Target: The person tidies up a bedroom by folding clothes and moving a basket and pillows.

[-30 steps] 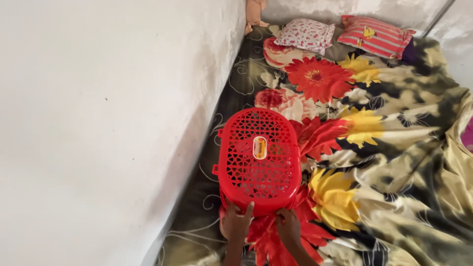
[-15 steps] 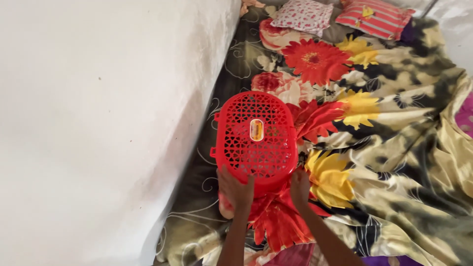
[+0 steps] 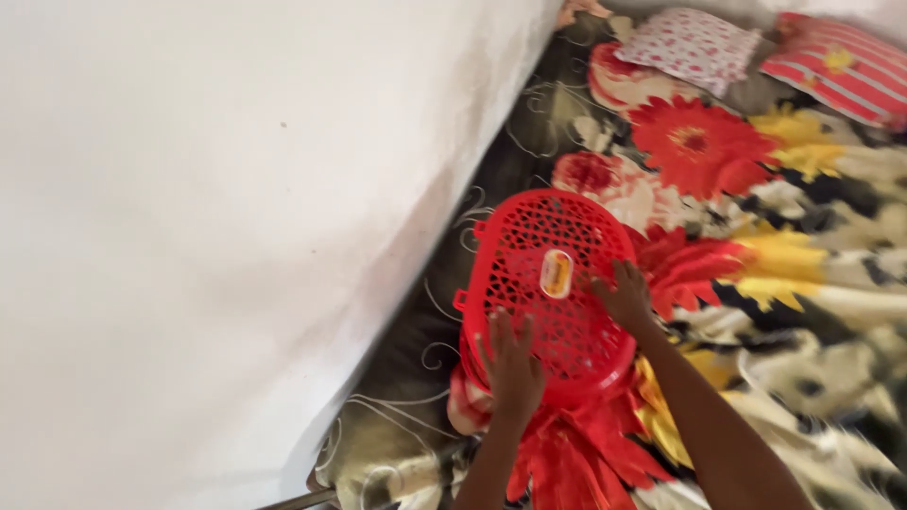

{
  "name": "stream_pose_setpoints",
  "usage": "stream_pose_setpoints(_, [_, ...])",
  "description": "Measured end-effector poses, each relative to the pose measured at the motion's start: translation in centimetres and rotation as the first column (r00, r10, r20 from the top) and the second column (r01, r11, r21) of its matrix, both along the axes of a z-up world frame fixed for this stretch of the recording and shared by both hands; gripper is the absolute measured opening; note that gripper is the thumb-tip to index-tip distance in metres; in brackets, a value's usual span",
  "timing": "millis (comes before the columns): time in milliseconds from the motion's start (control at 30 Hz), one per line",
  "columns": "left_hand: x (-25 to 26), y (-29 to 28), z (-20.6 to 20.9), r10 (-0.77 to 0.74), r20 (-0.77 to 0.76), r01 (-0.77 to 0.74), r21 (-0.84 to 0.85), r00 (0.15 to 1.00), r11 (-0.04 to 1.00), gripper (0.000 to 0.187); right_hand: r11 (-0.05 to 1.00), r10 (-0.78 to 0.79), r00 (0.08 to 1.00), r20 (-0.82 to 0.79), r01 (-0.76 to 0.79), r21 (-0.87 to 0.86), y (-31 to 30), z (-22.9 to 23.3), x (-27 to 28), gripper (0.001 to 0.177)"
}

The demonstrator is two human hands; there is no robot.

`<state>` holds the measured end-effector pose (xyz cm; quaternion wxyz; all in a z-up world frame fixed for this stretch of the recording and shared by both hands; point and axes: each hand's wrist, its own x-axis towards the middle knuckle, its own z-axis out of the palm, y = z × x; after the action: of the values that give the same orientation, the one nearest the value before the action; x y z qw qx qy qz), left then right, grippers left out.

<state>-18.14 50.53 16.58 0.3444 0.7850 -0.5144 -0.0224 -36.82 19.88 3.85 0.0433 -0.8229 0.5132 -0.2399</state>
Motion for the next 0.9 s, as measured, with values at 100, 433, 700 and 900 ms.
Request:
stream_pose_setpoints(100, [0.3, -2.1, -1.6, -0.108, 0.000, 0.108, 0.048, 0.994, 0.993, 0.070, 0.971, -0.004, 0.993, -0.114, 0.031, 0.236, -1.8, 5.6, 3.9, 0.088])
stream_pose_setpoints(433, [-1.6, -3.9, -5.5, -0.161, 0.018, 0.161, -0.068, 0.987, 0.985, 0.092, 0.983, 0.094, 0.992, -0.086, -0.079, 0.168, -13.7, 3.1, 10.0, 0.089])
stream_pose_setpoints(700, [-3.5, -5.6, -12.0, -0.257, 0.462, 0.278, 0.023, 0.849, 0.960, 0.062, 0.836, 0.055, 0.988, -0.145, 0.034, 0.548, -15.2, 8.9, 12.3, 0.097])
stream_pose_setpoints(900, [-2.2, -4.0, -11.7, -0.430, 0.430, 0.467, 0.021, 0.794, 0.884, 0.067, 0.793, 0.060, 0.997, -0.050, -0.018, 0.609, -14.1, 11.3, 12.1, 0.094])
